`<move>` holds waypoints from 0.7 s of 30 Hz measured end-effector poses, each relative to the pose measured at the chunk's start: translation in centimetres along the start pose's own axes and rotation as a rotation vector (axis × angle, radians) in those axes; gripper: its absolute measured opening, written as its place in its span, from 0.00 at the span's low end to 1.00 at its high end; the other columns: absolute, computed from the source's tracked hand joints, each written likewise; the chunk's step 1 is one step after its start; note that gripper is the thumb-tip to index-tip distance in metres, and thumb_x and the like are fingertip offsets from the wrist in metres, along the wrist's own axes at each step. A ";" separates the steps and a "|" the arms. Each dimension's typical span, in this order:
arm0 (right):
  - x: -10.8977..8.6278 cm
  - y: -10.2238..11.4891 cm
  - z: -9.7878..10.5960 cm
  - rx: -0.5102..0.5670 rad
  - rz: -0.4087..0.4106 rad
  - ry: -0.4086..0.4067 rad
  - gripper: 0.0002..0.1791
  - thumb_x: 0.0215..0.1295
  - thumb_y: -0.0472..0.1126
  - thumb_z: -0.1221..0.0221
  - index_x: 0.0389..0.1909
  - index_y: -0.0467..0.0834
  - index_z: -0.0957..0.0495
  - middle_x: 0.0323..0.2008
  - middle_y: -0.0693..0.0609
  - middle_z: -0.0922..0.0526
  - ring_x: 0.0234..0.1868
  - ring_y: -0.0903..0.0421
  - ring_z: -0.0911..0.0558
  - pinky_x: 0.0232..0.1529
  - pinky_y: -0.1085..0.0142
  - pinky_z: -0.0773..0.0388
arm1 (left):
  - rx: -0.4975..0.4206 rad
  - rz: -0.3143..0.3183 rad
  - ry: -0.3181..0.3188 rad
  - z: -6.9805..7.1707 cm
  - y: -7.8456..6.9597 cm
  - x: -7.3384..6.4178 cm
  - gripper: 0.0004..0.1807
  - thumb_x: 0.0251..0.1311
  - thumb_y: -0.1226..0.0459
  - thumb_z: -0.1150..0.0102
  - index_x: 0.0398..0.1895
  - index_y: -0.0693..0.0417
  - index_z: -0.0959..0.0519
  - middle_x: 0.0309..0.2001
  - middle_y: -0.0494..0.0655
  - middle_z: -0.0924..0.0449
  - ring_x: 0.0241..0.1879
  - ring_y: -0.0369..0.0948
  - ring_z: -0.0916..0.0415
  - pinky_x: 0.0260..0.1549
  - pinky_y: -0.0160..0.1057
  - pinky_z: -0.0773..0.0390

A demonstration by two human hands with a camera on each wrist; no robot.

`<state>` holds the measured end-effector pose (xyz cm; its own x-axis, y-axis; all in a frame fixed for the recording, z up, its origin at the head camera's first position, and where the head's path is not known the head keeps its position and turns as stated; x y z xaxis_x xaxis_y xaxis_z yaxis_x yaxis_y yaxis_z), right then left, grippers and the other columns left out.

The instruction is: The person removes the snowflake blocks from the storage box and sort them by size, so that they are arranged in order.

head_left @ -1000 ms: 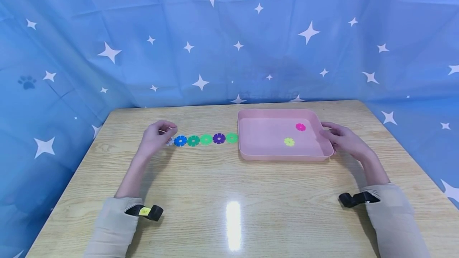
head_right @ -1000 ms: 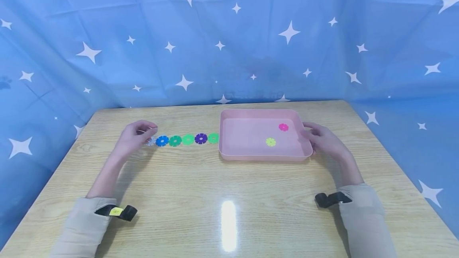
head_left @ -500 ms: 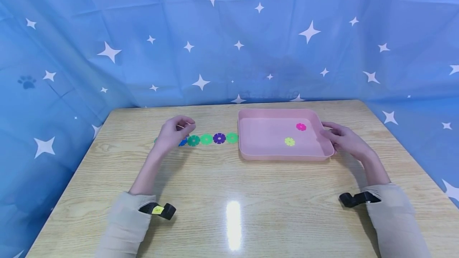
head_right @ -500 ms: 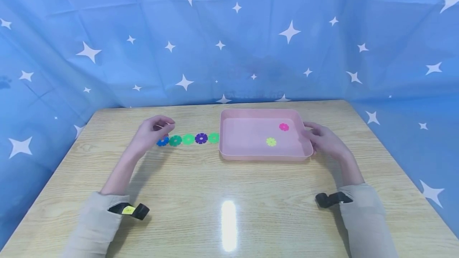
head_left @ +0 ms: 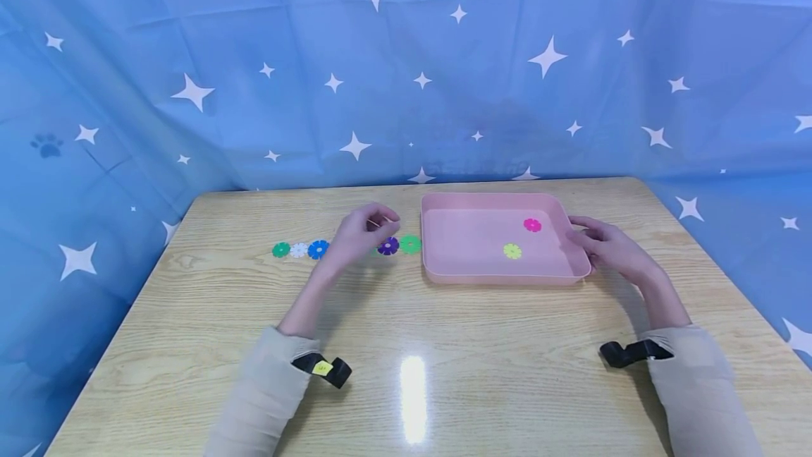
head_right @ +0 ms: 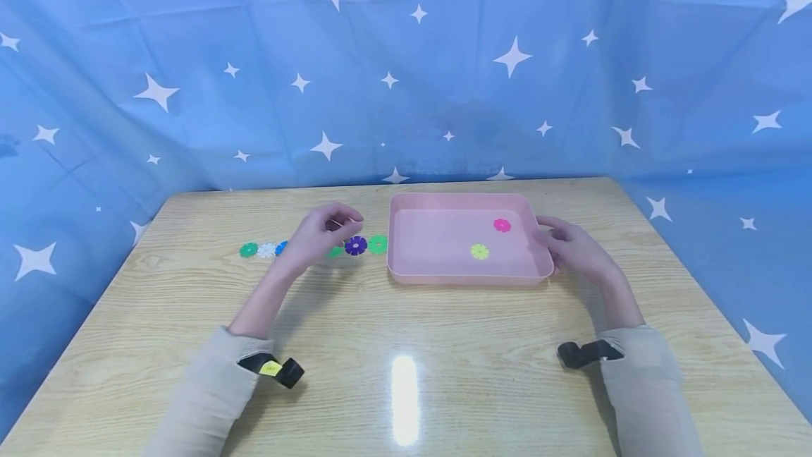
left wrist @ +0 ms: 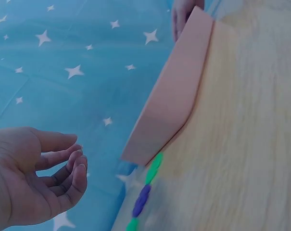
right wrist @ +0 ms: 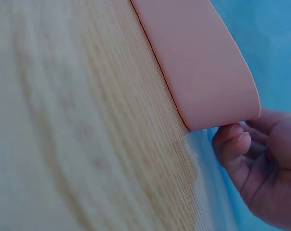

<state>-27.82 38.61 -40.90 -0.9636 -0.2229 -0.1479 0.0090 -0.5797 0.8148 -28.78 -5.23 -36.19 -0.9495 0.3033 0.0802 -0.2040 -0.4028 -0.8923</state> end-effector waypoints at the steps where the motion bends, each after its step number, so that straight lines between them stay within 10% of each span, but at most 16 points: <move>1: 0.0 0.0 0.0 -0.002 -0.001 -0.001 0.36 0.79 0.51 0.50 0.77 0.35 0.48 0.28 0.47 0.29 0.22 0.53 0.26 0.27 0.62 0.25 | 0.001 -0.003 0.012 -0.5 -0.1 0.1 0.10 0.70 0.62 0.39 0.49 0.58 0.19 0.38 0.50 0.20 0.39 0.48 0.21 0.38 0.39 0.21; 21: -0.2 0.1 0.1 -0.032 -0.015 -0.006 0.36 0.80 0.51 0.51 0.78 0.36 0.48 0.33 0.43 0.28 0.26 0.53 0.25 0.30 0.64 0.25 | -0.061 -0.131 0.174 -10.9 -3.7 2.6 0.08 0.69 0.65 0.39 0.46 0.59 0.18 0.35 0.46 0.22 0.35 0.39 0.25 0.37 0.31 0.25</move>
<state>-27.69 38.63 -40.70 -0.9654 -0.2087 -0.1567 0.0027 -0.6082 0.7938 -27.88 6.48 -37.50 -0.8595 0.4959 0.1237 -0.3029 -0.2993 -0.9048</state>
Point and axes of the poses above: each hand's wrist, its own x-axis towards the middle knuckle, its own z-axis out of the back of the hand, y = z × x, the point moved 6 cm from there along x, towards the middle knuckle
